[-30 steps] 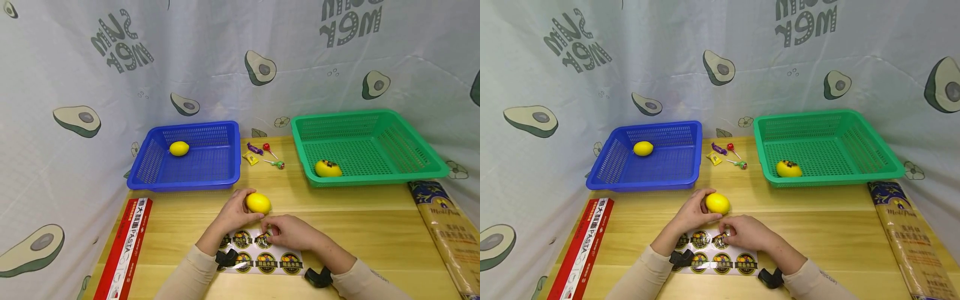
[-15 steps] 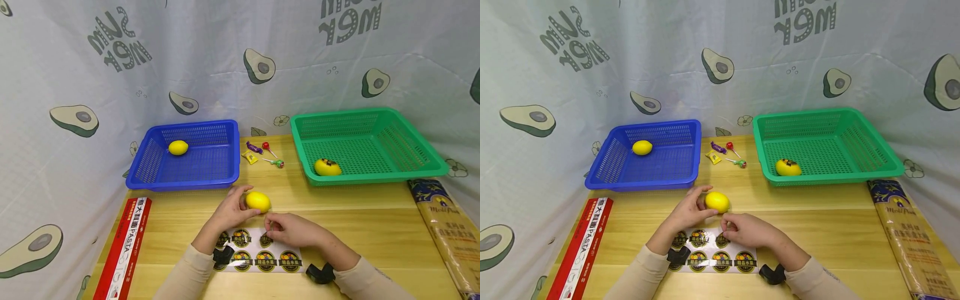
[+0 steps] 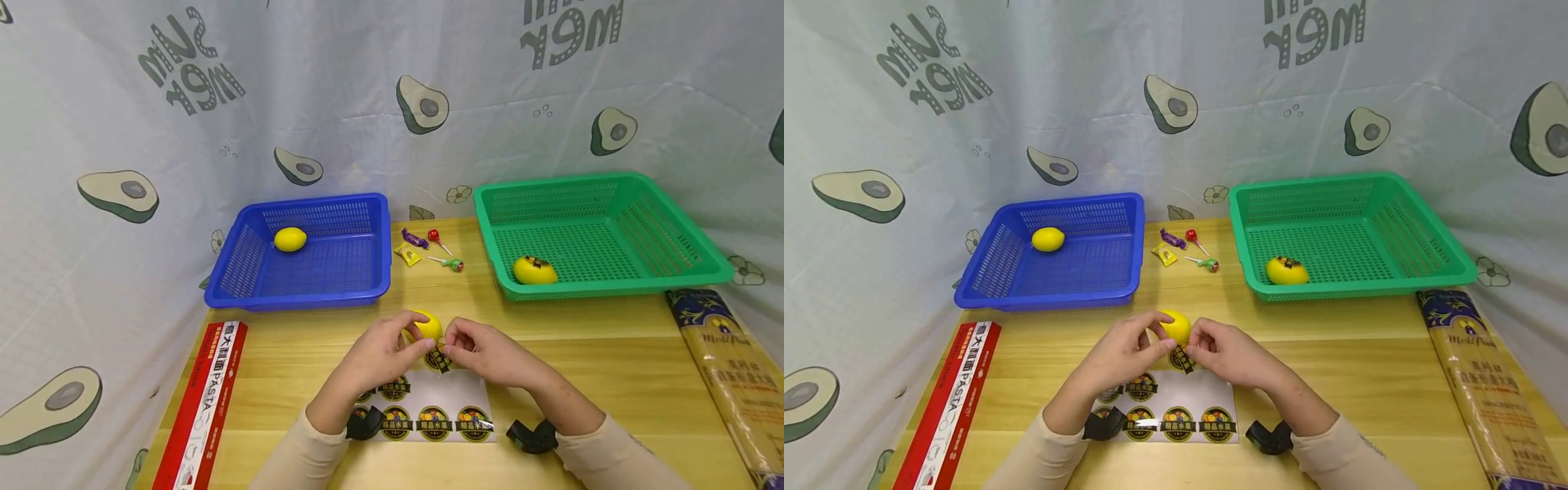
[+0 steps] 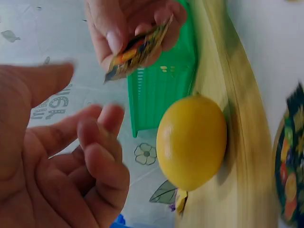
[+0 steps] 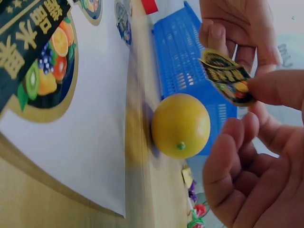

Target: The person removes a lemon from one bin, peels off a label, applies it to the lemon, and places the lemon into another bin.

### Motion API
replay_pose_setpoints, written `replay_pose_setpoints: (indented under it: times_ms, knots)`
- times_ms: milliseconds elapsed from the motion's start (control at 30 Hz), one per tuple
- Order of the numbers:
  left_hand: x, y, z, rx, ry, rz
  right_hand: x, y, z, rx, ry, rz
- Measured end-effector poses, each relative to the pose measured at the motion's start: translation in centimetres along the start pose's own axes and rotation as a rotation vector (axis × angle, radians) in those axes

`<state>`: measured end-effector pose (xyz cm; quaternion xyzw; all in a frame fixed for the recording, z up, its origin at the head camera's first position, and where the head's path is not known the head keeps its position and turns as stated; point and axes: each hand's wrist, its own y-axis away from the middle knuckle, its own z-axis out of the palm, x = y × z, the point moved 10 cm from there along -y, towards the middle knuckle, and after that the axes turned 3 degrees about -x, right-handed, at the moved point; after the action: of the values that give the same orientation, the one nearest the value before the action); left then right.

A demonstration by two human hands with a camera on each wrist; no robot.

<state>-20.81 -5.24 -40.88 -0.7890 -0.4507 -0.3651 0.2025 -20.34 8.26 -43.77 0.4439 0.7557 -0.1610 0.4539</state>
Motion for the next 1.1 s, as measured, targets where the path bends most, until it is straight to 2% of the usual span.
replay_pose_setpoints:
  times_ms: [133,400,500,667,800,967,1100]
  knots:
    - [0.2,0.0,0.3,-0.018,0.099,0.025,-0.3,0.0,-0.2,0.027,-0.057,-0.006]
    - [-0.8,-0.2,-1.1,0.121,0.220,-0.005,-0.1,-0.2,-0.6,0.068,-0.095,0.024]
    - [-1.0,-0.2,-1.2,0.134,0.241,-0.014,0.1,-0.3,-0.7,0.086,-0.113,0.034]
    - [-0.6,-0.3,-0.4,0.054,0.252,0.005,-0.1,-0.3,-1.3,0.168,-0.141,0.005]
    - [-0.4,-0.3,0.4,-0.006,0.268,0.010,-0.4,-0.2,-1.2,0.169,-0.142,-0.018]
    - [-1.3,-0.3,0.8,0.007,0.285,-0.065,-0.2,-0.1,-1.7,0.212,-0.180,0.002]
    - [-1.9,-0.2,1.6,-0.024,0.339,-0.121,0.0,0.0,-2.2,0.244,-0.239,0.010]
